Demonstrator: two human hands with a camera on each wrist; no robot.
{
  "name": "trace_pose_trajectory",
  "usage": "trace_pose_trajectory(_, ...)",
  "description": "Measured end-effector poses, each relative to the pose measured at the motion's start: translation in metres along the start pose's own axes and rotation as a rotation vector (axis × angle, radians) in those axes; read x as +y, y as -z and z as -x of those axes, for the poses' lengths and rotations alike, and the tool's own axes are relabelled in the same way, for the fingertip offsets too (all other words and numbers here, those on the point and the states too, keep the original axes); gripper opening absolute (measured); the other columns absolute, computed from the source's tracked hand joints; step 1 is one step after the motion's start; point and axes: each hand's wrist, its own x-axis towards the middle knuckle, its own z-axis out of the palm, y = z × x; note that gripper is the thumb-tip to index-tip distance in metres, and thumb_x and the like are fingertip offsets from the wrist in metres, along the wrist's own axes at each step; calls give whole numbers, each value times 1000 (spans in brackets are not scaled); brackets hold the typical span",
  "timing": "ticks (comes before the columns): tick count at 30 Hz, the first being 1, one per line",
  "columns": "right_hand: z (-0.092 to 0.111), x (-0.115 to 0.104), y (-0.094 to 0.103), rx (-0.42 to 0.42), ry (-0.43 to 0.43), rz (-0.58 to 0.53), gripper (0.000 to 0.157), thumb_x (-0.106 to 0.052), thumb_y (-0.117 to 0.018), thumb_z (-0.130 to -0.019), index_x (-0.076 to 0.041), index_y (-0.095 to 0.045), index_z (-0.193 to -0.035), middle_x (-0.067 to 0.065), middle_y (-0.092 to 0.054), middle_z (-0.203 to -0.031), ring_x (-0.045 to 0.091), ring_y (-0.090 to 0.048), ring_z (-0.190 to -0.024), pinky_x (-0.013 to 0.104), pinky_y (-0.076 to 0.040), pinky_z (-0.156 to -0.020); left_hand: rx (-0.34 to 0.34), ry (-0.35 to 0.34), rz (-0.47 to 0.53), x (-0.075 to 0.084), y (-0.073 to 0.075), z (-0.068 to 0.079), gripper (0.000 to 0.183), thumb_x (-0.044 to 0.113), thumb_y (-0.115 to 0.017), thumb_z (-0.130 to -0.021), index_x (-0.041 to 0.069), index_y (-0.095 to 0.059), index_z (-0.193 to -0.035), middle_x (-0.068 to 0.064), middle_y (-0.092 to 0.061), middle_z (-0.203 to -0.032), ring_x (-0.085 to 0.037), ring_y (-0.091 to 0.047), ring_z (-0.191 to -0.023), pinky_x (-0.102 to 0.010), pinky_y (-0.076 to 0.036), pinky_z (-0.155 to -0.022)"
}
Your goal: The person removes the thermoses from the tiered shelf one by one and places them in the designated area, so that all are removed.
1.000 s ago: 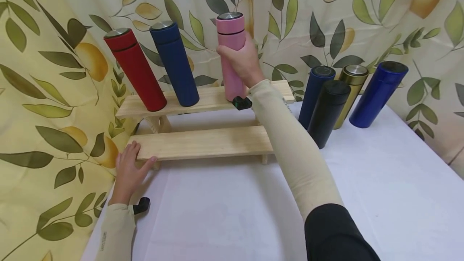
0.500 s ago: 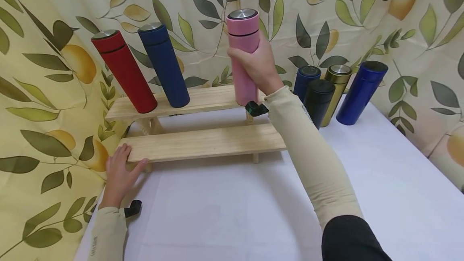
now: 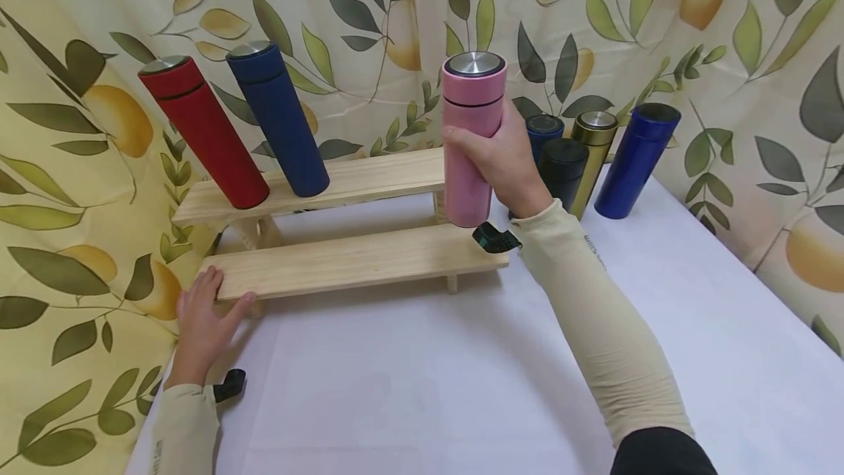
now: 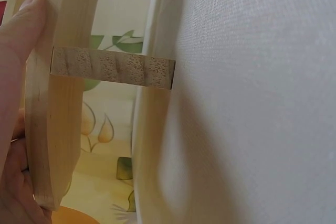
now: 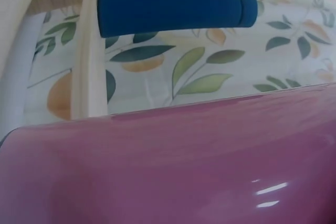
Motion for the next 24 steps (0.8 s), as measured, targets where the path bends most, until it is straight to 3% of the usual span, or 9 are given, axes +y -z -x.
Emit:
trace_pose_trajectory(12, 47, -5, 44, 30, 8, -80, 48, 4, -73, -90, -7, -55, -133, 20, -66, -116, 30, -69, -98, 39, -57, -91, -5, -7, 15, 0, 0, 2, 89, 45, -71, -102, -14, -36, -158, -33, -29, -168, -48, -17, -158, -60, 5, -128)
trace_pose_trajectory(16, 55, -7, 60, 43, 21, -107, 49, 7, -72, -90, -5, -56, -134, 20, -66, -116, 29, -72, -99, 35, -59, -91, -3, 0, 20, 4, 0, 1, 89, 44, -71, -102, -14, -36, -159, -33, -29, -168, -48, -17, -158, -60, 4, -128)
trace_pose_trajectory(24, 68, 1, 88, 90, -29, -61, 55, 6, -73, -92, -8, -53, -141, 19, -64, -120, 27, -74, -101, 32, -59, -92, 3, 1, 7, 0, 1, 2, 90, 47, -71, -102, -13, -36, -159, -32, -29, -168, -48, -18, -158, -61, 3, -128)
